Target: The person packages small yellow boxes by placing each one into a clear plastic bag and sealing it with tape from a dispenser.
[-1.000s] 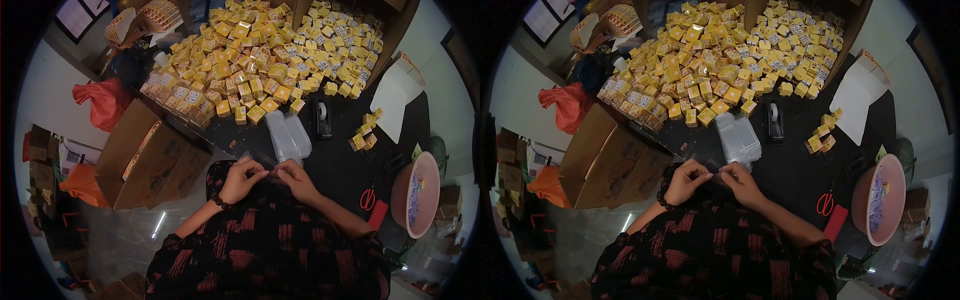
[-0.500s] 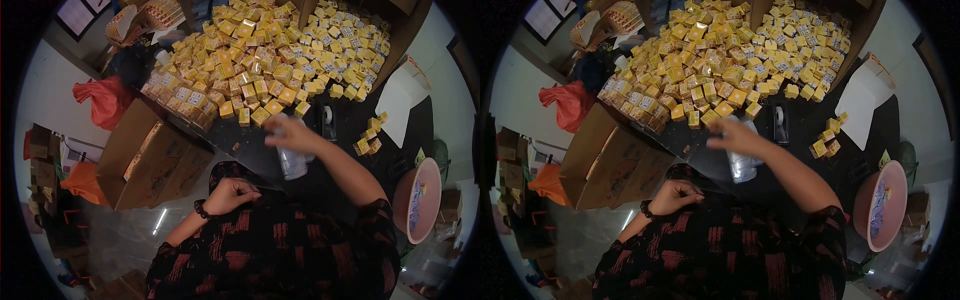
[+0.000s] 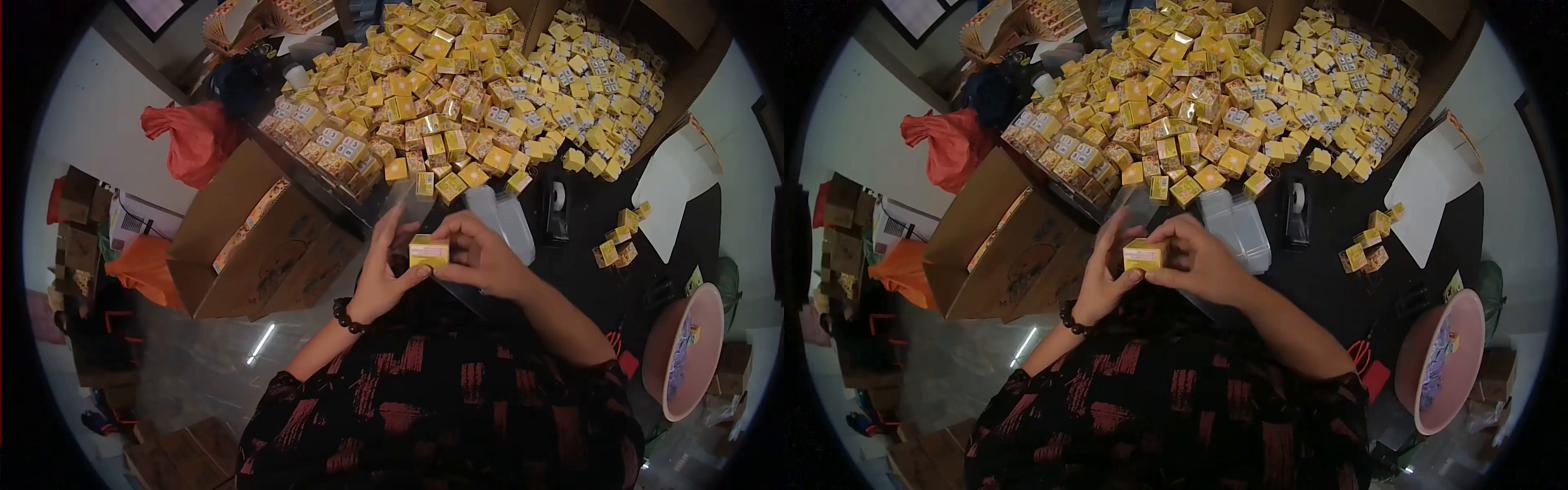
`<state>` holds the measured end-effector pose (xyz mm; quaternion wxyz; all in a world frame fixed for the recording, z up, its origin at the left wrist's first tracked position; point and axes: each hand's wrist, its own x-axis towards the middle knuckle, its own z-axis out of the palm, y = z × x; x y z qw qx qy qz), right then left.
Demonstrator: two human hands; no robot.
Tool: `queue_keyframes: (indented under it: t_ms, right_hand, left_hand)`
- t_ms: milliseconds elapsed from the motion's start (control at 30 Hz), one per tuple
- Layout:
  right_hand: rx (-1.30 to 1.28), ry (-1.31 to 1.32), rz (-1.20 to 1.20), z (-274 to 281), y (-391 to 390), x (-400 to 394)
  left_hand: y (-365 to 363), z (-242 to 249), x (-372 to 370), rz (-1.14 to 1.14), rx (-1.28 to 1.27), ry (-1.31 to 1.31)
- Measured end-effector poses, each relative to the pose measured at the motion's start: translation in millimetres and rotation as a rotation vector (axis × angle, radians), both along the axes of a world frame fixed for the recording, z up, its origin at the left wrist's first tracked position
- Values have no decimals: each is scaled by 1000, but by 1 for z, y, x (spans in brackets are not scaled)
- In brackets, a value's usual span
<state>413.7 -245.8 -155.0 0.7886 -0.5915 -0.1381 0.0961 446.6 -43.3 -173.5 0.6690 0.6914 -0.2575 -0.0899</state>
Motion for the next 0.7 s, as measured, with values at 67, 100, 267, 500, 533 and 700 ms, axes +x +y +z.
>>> queue_keyframes:
  t_ms: [67, 100, 267, 500, 533, 700]
  right_hand:
    - [95, 29, 12, -5, 6, -18]
    - [266, 160, 65, -8, 4, -24]
    - [269, 336, 285, -22, -7, -52]
    - [-562, -273, -856, 5, -20, -51]
    - [-511, -163, -737, 5, -22, -50]
    - [-239, 20, -458, 6, -19, -53]
  left_hand:
    - [-8, 1, -4, -90, -132, 82]
    - [-11, 3, -7, -102, -133, 81]
    - [-18, 3, -14, -213, -243, 184]
    - [-8, 4, -31, -216, -213, 273]
    - [-10, 11, -34, -204, -164, 150]
    - [-10, 13, -39, -136, -94, 49]
